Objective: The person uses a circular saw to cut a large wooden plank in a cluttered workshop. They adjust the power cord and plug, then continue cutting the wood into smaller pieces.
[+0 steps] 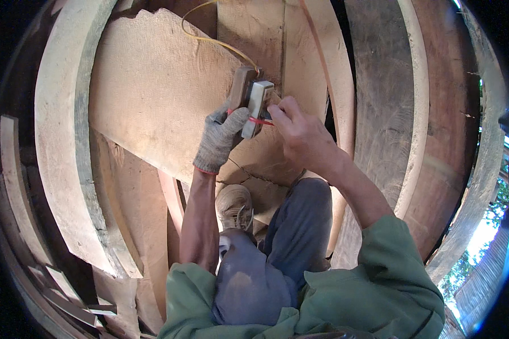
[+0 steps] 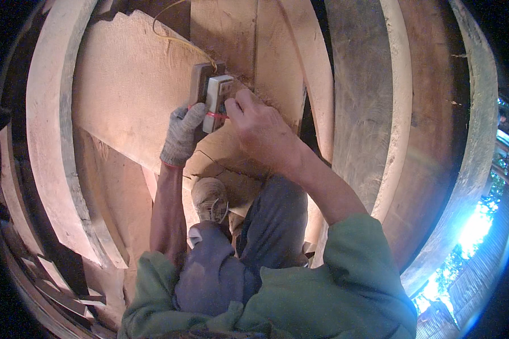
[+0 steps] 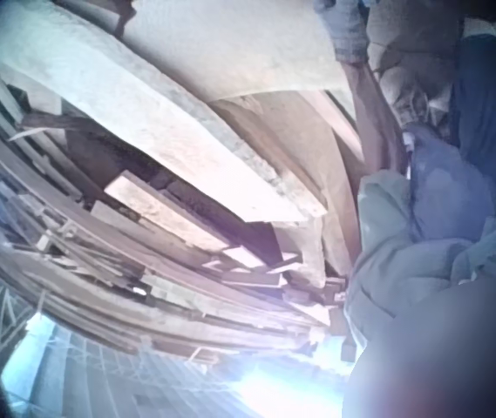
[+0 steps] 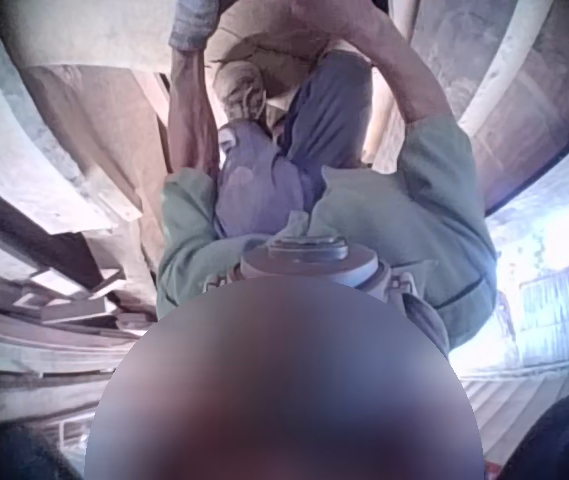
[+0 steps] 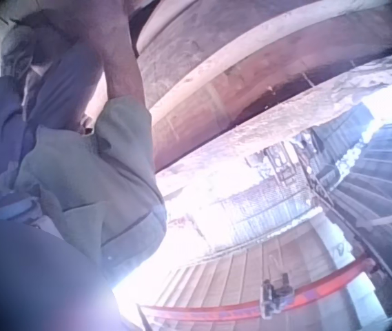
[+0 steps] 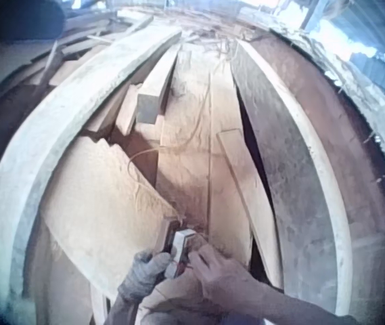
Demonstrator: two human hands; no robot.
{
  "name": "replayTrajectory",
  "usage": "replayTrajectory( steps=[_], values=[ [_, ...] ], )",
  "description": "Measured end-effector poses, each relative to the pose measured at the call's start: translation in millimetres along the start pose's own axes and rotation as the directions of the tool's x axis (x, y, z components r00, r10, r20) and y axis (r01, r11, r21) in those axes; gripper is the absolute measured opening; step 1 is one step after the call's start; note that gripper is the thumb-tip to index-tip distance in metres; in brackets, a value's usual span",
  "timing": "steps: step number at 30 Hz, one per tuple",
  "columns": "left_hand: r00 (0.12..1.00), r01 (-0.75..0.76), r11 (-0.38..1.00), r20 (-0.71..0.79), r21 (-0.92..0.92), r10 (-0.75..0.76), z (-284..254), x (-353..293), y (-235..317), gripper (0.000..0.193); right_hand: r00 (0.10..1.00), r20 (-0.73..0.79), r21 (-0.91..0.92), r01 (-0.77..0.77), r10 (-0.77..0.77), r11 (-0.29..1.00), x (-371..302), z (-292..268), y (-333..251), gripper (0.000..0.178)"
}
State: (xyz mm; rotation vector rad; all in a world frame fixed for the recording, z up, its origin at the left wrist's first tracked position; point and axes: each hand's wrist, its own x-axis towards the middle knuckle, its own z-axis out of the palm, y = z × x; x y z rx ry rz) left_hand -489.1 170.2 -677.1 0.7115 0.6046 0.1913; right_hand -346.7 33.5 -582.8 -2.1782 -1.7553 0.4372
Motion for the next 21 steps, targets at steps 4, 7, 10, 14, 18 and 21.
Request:
replayTrajectory(
  steps=[4, 7, 10, 14, 18, 21],
  values=[
    [0.998, 0.069, 0.996, -0.007, 0.051, -0.069, -2.8, -1.5, -5.0, 0.046, 0.98, 0.179, 0.003, -0.091, 0.089, 0.996, 15.4, 6.2, 8.5, 0.039],
    [0.989, 0.144, 0.986, 0.04, -0.083, -0.141, -2.0, 0.7, -23.7, 0.062, 0.996, -0.041, 0.262, 0.092, -0.084, 0.961, 30.1, 10.3, 20.8, 0.011],
    [0.978, 0.186, 0.946, 0.145, -0.265, -0.152, -6.9, 2.5, -43.0, 0.072, 0.97, 0.043, 0.607, -0.216, 0.24, 0.765, 19.0, 7.6, 35.8, 0.021],
    [0.983, 0.156, 0.916, 0.145, -0.369, -0.109, -16.0, -4.7, -57.6, 0.07, 0.727, 0.35, 0.766, -0.585, 0.59, 0.267, -20.4, 13.7, 39.2, 0.036],
    [0.995, 0.091, 0.876, 0.009, -0.473, -0.099, -15.7, -5.5, -68.5, 0.059, 0.725, 0.368, 0.837, -0.532, 0.582, 0.133, -56.8, 40.6, 8.7, 0.038],
    [0.995, 0.061, 0.852, -0.038, -0.519, -0.094, -14.0, 0.0, -76.9, 0.049, 0.767, 0.17, 0.848, -0.433, 0.618, 0.305, -62.3, 66.2, -13.0, 0.04]
  ],
)
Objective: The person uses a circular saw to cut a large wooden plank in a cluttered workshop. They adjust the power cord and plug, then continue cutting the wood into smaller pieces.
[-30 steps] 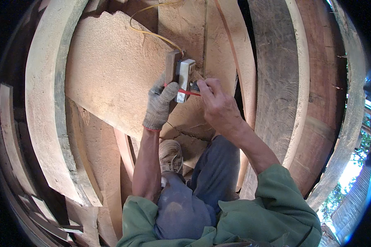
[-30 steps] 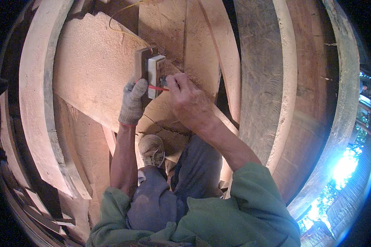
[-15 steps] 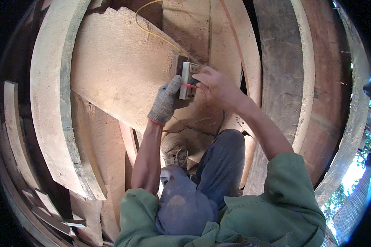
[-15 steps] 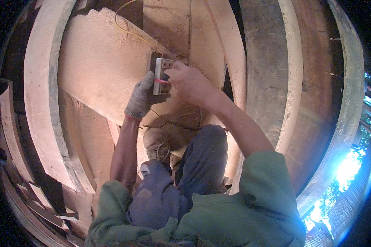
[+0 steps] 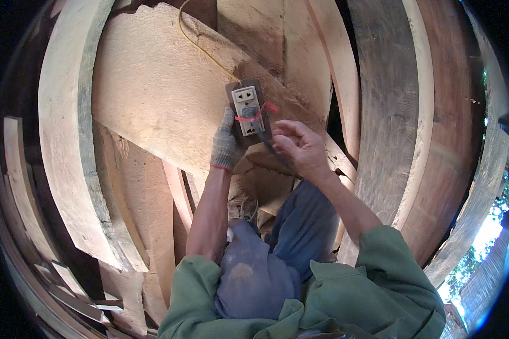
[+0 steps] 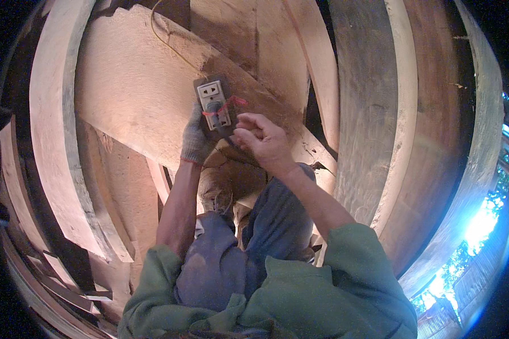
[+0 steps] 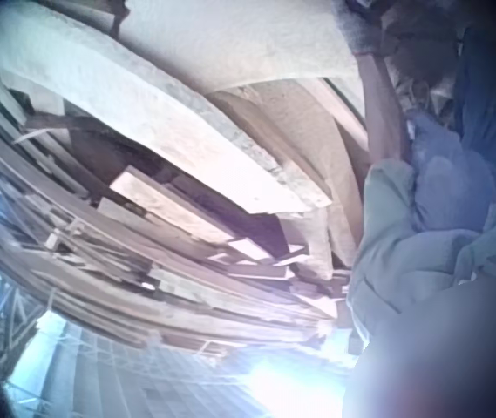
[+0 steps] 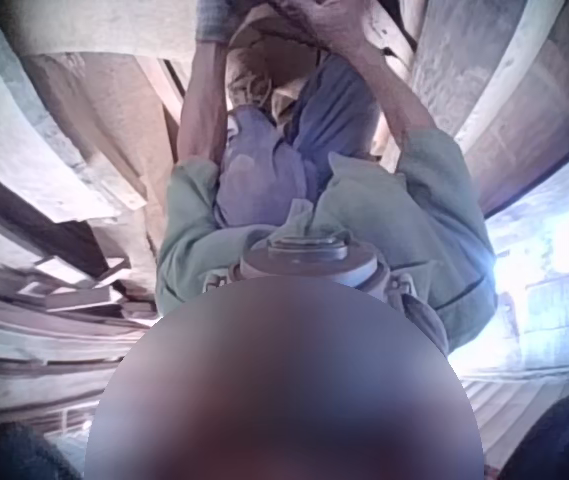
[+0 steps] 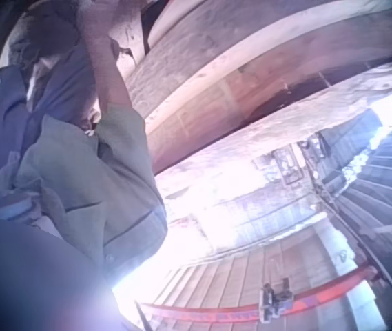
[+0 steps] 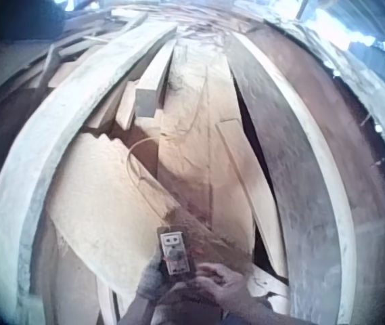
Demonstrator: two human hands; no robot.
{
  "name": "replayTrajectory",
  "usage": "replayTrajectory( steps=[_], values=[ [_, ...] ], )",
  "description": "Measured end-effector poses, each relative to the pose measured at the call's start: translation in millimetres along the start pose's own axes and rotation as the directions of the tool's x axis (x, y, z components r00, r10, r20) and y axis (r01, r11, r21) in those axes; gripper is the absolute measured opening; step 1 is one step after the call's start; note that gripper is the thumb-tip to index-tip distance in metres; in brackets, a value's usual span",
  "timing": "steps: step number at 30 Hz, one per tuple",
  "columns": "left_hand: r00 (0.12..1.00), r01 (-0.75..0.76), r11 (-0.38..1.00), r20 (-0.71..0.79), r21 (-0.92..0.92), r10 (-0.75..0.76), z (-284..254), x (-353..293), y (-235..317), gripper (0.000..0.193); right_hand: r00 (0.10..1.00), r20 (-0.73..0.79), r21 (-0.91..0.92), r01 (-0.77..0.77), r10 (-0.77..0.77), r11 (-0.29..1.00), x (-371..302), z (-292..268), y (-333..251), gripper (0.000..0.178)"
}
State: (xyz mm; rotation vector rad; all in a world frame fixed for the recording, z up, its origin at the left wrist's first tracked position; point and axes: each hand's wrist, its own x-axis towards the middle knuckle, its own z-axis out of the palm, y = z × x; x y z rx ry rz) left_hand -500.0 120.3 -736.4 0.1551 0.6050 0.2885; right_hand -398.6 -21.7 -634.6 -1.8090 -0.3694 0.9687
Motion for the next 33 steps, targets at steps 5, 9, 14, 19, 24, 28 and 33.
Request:
replayTrajectory(
  steps=[5, 9, 14, 19, 24, 28, 33],
  values=[
    [1.0, -0.015, 0.996, 0.015, -0.086, 0.017, -9.3, 2.8, -7.6, 0.034, 0.98, -0.172, -0.068, -0.11, 0.097, 0.992, 15.9, 11.9, 11.5, 0.042],
    [0.999, -0.003, 0.999, 0.052, -0.035, 0.005, -16.3, -0.5, -13.4, 0.034, 0.997, 0.037, -0.119, -0.06, 0.065, 0.991, 24.1, 11.1, 13.6, 0.039],
    [0.974, -0.222, 0.656, 0.136, 0.722, 0.18, -16.6, -3.5, 8.6, 0.044, 0.995, -0.015, -0.229, 0.094, -0.1, 0.969, 20.5, 9.8, 9.5, 0.033],
    [0.954, 0.144, 0.989, 0.26, 0.035, -0.149, -5.0, -17.7, 40.2, 0.07, 0.859, 0.038, -0.633, 0.416, -0.51, 0.653, 20.3, 1.1, 3.6, 0.031],
    [0.96, -0.213, 0.504, 0.084, 0.837, 0.266, 14.1, -22.3, 45.7, 0.065, 0.852, 0.132, -0.797, 0.395, -0.507, 0.456, 19.8, 2.5, 20.3, 0.038],
    [0.802, -0.354, -0.264, 0.436, 0.897, 0.409, 26.7, -25.4, 52.6, 0.07, 0.861, 0.142, -0.819, 0.379, -0.488, 0.43, 22.6, -0.7, 39.5, 0.038],
    [0.781, -0.429, -0.547, 0.599, 0.719, 0.175, 36.6, -11.2, 41.4, 0.063, 0.93, 0.042, -0.651, 0.302, -0.364, 0.697, 17.2, -10.8, 40.9, 0.036]
  ],
)
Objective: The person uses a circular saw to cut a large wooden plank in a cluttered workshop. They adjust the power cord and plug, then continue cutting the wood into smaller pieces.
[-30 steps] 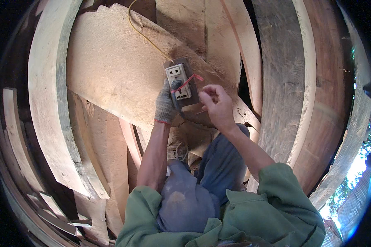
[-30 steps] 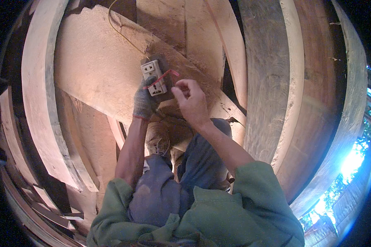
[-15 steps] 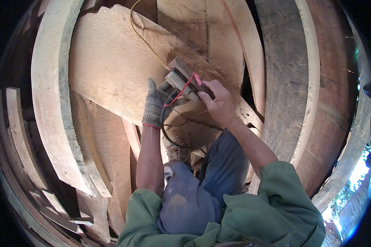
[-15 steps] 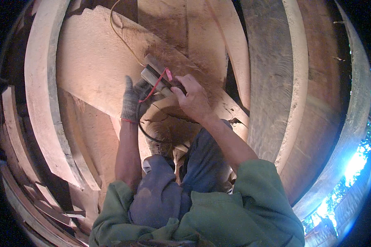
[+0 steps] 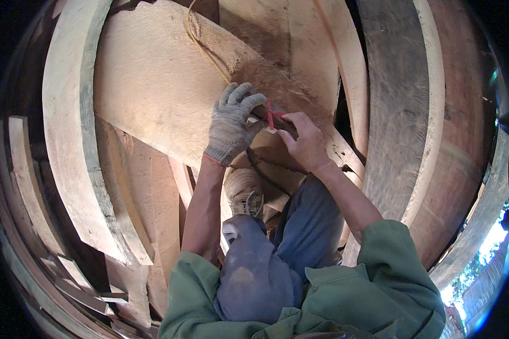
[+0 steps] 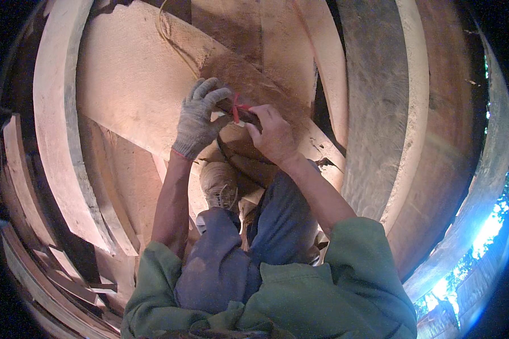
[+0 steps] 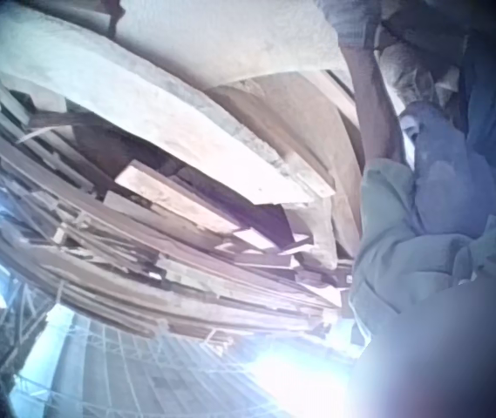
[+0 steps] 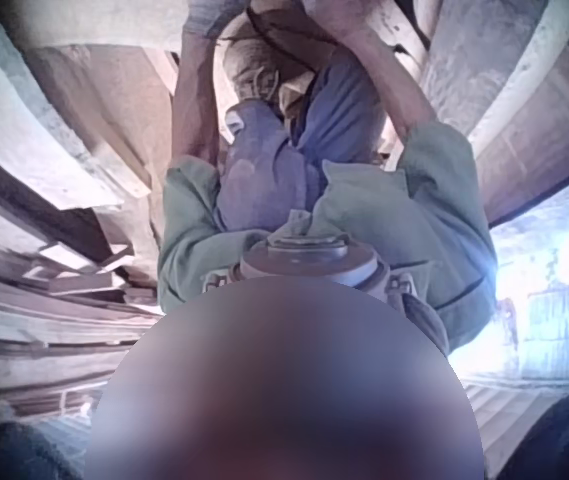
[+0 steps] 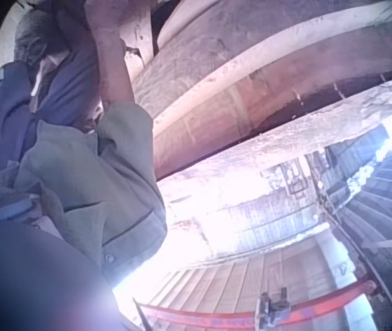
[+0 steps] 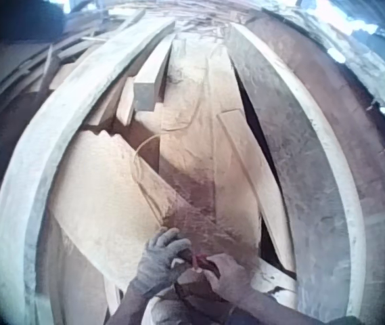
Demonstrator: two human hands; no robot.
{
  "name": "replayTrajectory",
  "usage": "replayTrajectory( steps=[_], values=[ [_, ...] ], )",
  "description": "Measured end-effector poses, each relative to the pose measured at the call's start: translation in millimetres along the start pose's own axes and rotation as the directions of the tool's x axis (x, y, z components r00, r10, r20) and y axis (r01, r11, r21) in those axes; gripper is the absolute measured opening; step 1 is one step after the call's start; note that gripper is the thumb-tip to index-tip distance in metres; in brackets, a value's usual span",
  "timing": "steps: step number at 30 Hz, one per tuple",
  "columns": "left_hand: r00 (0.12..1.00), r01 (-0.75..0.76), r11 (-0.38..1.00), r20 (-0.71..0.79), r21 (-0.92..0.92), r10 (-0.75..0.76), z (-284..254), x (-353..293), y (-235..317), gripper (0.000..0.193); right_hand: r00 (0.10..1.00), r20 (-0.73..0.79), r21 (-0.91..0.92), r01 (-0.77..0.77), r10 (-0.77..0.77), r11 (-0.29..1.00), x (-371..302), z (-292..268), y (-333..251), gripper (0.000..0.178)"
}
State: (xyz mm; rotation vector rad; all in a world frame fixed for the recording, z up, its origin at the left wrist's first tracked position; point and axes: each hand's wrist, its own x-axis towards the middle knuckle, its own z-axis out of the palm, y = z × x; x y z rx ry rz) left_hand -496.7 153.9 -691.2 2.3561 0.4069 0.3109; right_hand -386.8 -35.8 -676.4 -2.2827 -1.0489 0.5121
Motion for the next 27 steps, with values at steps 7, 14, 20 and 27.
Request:
replayTrajectory(
  steps=[7, 14, 20, 27],
  values=[
    [0.998, 0.02, 0.961, 0.056, -0.277, -0.004, 4.9, 7.7, -10.0, 0.051, 0.988, -0.027, 0.391, -0.132, 0.155, 0.911, 21.9, -3.4, -6.9, 0.03],
    [0.995, -0.09, 0.985, 0.034, -0.149, 0.096, -5.8, 9.5, -9.5, 0.053, 0.991, 0.01, 0.294, -0.133, 0.136, 0.946, 38.5, -9.0, 2.1, 0.016],
    [0.986, -0.144, 0.988, 0.081, -0.064, 0.149, -8.7, 17.7, -9.7, 0.049, 0.94, 0.193, 0.36, -0.335, 0.282, 0.871, 51.0, -13.0, -15.4, 0.017],
    [0.973, -0.128, 0.992, 0.193, 0.002, 0.126, -10.6, 27.3, -8.5, 0.043, 0.932, 0.23, 0.485, -0.359, 0.28, 0.797, 47.3, -36.2, -17.9, 0.025]
  ],
)
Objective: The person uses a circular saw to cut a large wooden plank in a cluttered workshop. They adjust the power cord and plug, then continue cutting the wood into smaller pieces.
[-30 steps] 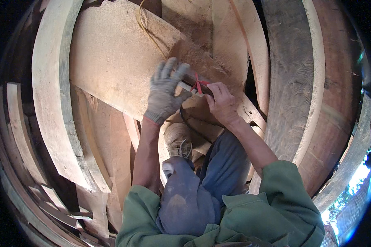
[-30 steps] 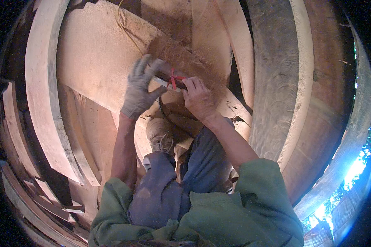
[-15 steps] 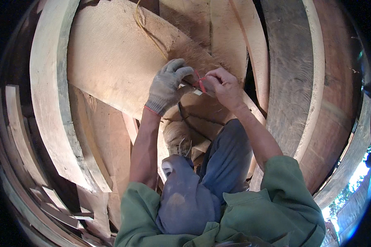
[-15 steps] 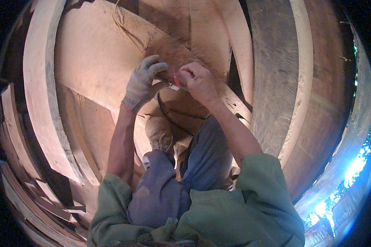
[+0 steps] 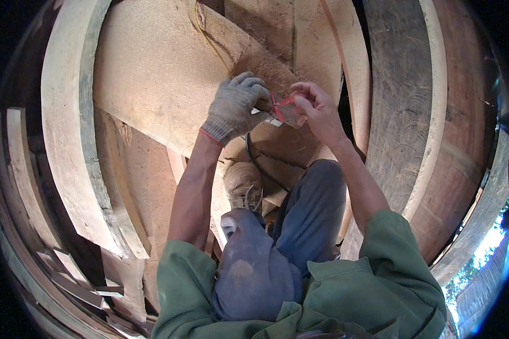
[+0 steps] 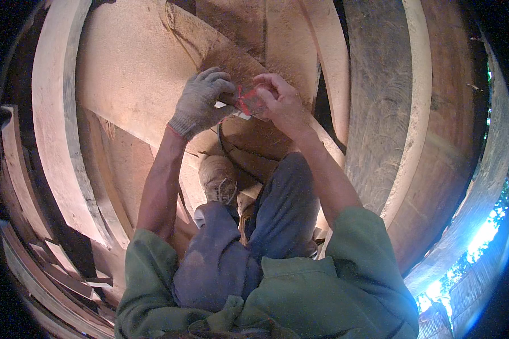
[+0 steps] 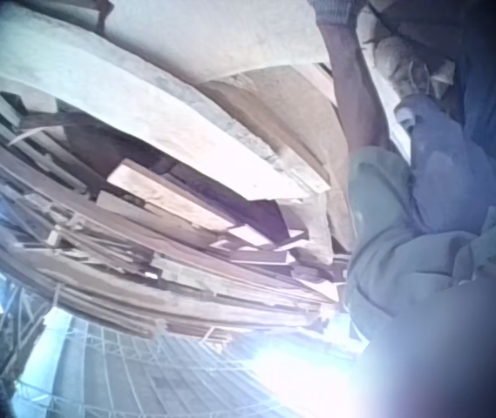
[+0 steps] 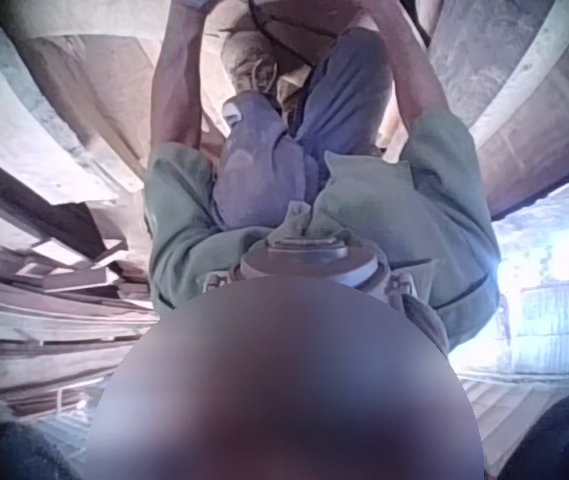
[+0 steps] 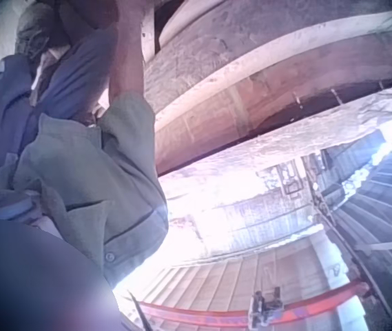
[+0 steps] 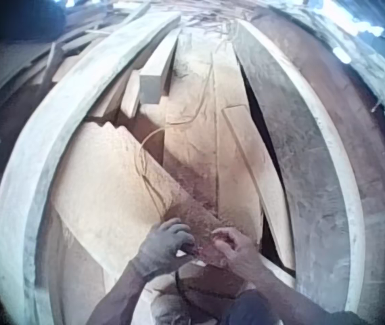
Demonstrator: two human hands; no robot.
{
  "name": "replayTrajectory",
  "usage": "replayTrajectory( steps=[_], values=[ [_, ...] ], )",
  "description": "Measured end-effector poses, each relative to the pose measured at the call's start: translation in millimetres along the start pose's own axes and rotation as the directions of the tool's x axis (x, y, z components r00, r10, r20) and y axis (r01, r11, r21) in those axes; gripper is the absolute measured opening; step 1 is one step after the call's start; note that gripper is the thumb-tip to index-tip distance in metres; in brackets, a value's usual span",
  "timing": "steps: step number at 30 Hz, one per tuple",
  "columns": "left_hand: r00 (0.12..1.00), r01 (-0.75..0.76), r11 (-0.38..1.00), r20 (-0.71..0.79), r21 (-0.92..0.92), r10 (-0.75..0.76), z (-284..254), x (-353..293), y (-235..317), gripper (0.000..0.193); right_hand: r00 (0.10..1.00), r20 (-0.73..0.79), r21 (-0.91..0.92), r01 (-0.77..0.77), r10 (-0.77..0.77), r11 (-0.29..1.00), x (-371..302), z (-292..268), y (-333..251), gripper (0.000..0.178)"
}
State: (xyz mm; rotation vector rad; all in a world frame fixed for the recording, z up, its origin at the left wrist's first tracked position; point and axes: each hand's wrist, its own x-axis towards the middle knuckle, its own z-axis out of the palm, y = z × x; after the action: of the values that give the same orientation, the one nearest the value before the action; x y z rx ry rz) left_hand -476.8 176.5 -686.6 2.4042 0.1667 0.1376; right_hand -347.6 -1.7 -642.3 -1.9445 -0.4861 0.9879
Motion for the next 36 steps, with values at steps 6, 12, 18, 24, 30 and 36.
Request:
replayTrajectory(
  steps=[6, 12, 18, 24, 30, 36],
  values=[
    [0.999, -0.023, 0.999, -0.031, 0.025, 0.023, 0.4, 0.0, -3.1, 0.047, 0.886, 0.228, -0.511, 0.462, -0.404, 0.725, -10.4, 5.3, 8.6, 0.037],
    [1.0, -0.011, 0.999, -0.01, 0.031, 0.012, -1.4, -0.8, -0.3, 0.051, 0.877, 0.181, -0.422, 0.479, -0.446, 0.77, 10.9, 6.8, 13.4, 0.013],
    [0.996, 0.06, 0.997, 0.063, 0.052, -0.063, -1.8, -0.2, 1.9, 0.048, 0.926, 0.086, -0.459, 0.365, -0.368, 0.81, 28.2, 7.1, 9.6, 0.016],
    [0.983, 0.05, 0.985, -0.182, 0.164, -0.019, 11.1, -3.7, 8.9, 0.041, 0.981, 0.172, 0.094, -0.103, 0.086, 0.99, 34.6, 0.6, 5.5, 0.023],
    [0.998, 0.024, 0.992, 0.055, 0.125, -0.031, 2.2, 0.5, 9.3, 0.043, 0.992, 0.121, 0.33, -0.066, 0.027, 0.942, 27.3, 5.2, 16.5, 0.022],
    [0.981, 0.012, 0.979, 0.189, 0.205, -0.052, -10.1, 8.7, 17.6, 0.041, 0.988, 0.136, 0.253, 0.036, -0.072, 0.967, 17.0, 15.6, 13.9, 0.02]
  ],
)
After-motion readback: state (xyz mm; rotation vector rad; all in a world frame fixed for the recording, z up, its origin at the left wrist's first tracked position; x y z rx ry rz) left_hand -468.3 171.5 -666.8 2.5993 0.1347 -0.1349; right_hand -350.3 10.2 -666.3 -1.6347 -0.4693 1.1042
